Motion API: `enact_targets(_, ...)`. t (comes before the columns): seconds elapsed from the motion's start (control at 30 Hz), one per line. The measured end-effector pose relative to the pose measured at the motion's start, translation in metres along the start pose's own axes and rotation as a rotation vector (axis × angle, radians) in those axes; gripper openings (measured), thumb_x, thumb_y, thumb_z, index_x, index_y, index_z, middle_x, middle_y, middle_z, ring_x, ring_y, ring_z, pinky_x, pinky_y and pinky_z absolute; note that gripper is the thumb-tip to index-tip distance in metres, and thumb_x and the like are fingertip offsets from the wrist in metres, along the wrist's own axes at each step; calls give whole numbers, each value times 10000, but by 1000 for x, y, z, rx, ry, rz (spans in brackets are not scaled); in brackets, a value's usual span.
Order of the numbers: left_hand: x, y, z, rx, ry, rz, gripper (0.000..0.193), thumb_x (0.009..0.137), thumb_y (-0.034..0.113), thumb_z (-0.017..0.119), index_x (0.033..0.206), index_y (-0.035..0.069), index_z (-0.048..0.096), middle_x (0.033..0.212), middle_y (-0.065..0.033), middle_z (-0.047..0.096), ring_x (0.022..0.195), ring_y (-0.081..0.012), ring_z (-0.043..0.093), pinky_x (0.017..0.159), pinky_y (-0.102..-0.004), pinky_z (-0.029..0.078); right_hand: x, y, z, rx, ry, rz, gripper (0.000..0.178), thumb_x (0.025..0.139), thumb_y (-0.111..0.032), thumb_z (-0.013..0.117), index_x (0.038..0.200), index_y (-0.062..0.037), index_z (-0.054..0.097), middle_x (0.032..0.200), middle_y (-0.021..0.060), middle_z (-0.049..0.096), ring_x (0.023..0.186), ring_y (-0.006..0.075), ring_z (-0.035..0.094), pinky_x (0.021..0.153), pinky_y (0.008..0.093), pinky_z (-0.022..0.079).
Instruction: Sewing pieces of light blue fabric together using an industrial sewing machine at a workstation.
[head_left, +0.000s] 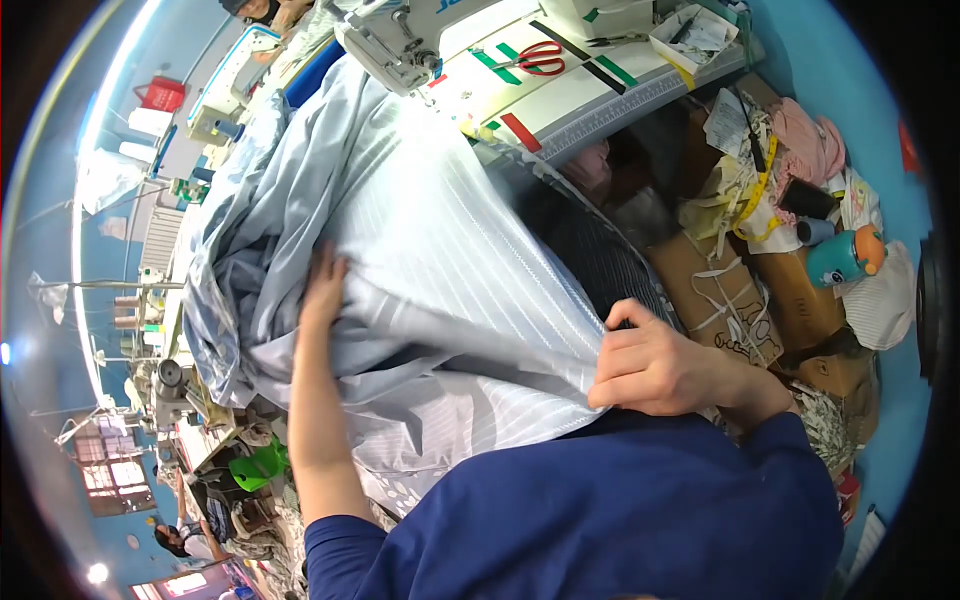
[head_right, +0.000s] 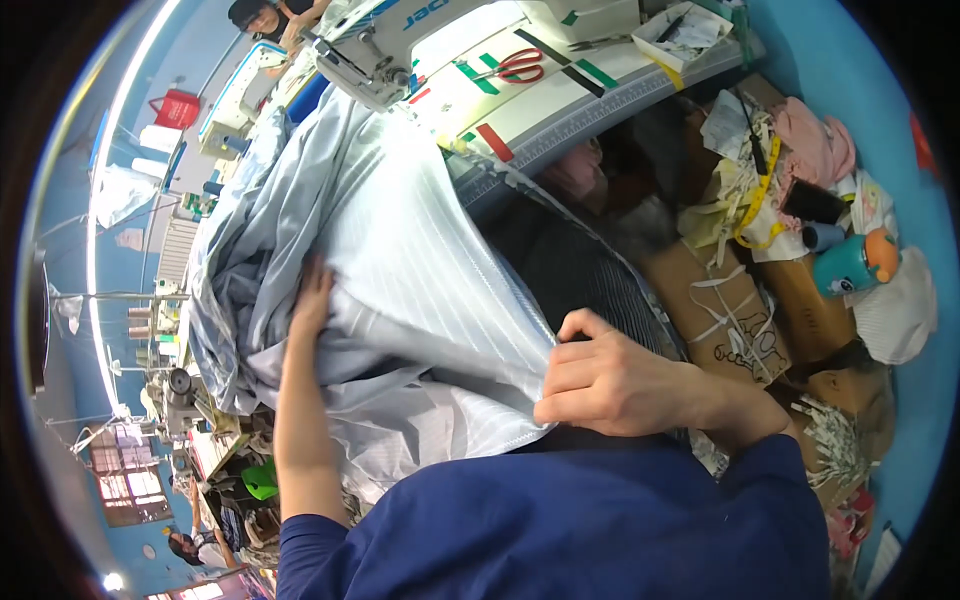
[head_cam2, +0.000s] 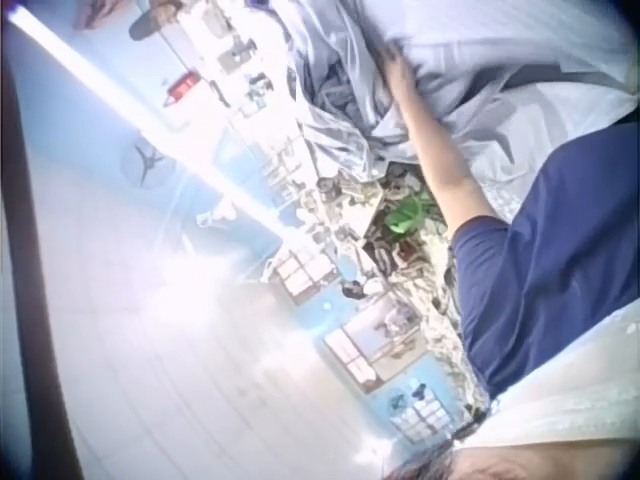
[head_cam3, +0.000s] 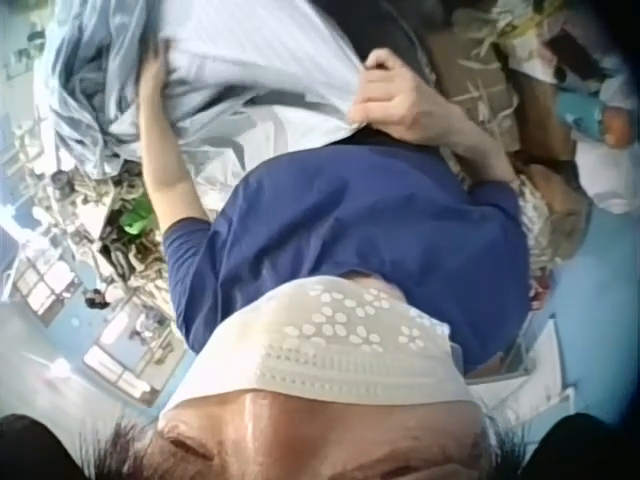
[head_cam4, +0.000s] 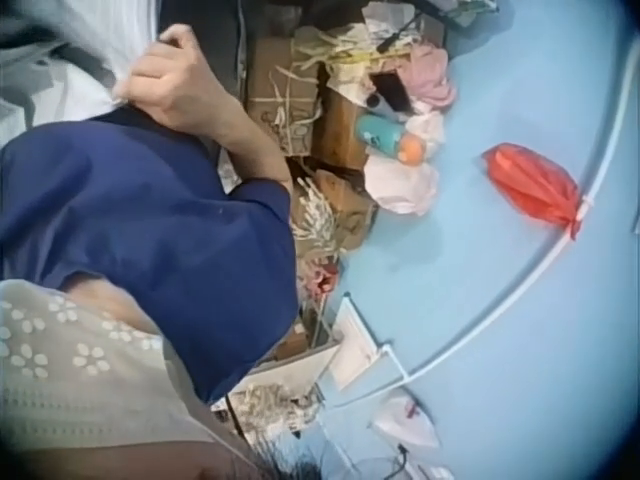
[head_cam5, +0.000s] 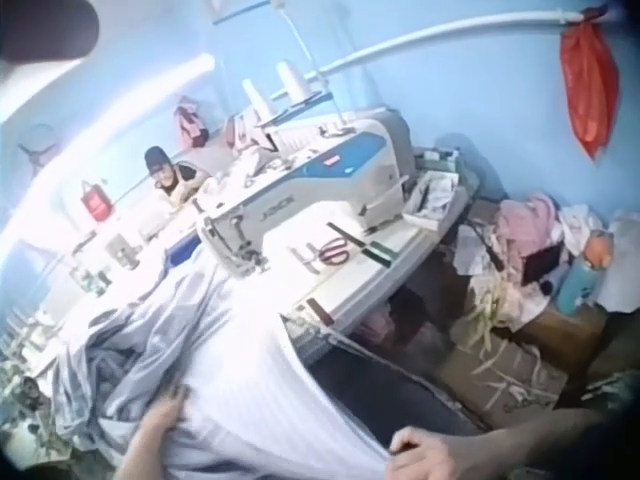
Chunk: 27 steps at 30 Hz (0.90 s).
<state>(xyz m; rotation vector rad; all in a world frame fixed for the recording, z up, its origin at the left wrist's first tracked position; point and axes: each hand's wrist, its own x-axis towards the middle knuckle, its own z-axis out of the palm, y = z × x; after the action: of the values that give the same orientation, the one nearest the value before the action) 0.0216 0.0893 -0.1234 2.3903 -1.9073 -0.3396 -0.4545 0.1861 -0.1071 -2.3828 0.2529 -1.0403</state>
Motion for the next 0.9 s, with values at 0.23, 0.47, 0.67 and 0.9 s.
enact_targets(0.23,95,-118,-1,-19,137,63,624,988,469,342,1491,105,279,1544,-197,227,1446,-315,167,1168,-358,153,-37,75,102,307,-300,453,135,793,-116,636,899,-38,665,839,93,647,811,279,628,774,375,485)
enact_targets(0.47,102,-101,-7,145,190,136,544,976,391,415,1376,25,458,1424,-237,419,1330,-379,377,1108,-376,291,-38,123,99,184,-558,603,252,820,-232,636,919,0,647,864,151,650,874,339,638,765,415,497)
enact_targets(0.67,85,-90,-5,125,337,235,405,943,285,511,1221,4,596,1268,-231,557,1178,-387,515,1020,-399,388,5,172,93,93,493,795,146,845,-127,612,891,7,648,841,167,655,806,348,637,717,397,508)
enact_targets(0.9,25,57,-13,-30,558,347,186,904,143,590,1001,12,678,906,-131,662,808,-231,630,726,-334,489,12,209,100,281,393,775,182,852,-152,651,937,8,665,777,142,671,680,239,646,652,327,497)
